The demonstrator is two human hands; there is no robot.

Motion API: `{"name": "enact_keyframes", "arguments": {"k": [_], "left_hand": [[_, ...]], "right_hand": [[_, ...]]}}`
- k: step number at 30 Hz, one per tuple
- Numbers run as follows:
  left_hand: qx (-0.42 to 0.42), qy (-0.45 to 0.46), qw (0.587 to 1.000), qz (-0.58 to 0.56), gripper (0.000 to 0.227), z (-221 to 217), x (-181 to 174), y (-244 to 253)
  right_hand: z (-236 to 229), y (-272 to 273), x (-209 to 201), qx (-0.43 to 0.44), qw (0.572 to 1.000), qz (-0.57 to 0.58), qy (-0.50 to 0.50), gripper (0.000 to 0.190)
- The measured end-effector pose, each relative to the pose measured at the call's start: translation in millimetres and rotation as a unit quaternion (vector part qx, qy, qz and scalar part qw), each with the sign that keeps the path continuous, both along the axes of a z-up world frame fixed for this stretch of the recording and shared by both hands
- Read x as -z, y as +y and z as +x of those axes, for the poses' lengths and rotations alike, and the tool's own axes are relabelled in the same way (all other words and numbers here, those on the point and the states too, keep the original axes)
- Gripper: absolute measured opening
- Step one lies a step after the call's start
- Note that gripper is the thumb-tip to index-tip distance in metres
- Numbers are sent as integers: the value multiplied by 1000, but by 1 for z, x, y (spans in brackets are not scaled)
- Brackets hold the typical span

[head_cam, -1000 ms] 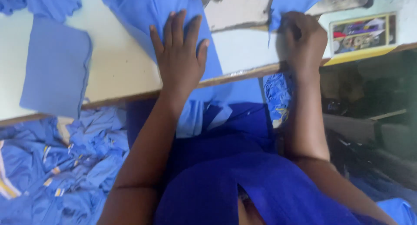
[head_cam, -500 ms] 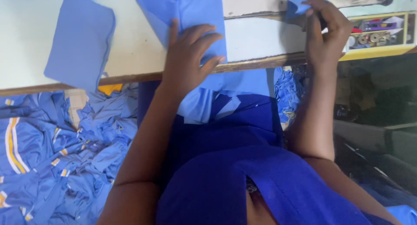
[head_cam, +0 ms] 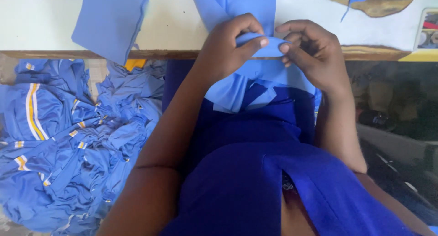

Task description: Folding and aligning blue fabric pieces on a sewing machine table

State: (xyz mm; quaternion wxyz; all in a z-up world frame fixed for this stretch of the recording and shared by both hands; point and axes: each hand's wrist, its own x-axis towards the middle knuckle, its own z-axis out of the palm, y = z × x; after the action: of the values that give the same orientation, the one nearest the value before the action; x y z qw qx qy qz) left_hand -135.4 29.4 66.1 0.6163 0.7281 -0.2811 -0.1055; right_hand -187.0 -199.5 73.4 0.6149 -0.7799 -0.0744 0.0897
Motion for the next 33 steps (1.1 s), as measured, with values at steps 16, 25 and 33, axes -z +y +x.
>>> {"name": "enact_keyframes", "arguments": {"k": [16, 25, 33], "left_hand": [[-183, -314, 908, 210, 13, 20, 24, -7], [-105, -301, 924, 212, 32, 29, 40, -9], [-75, -288, 930, 213, 40, 56, 42, -10]], "right_hand": [[89, 1, 31, 13, 952, -201, -231, 12], [72, -3, 18, 27, 914, -281, -292, 23], [70, 13, 23, 24, 828, -421, -369, 41]]}}
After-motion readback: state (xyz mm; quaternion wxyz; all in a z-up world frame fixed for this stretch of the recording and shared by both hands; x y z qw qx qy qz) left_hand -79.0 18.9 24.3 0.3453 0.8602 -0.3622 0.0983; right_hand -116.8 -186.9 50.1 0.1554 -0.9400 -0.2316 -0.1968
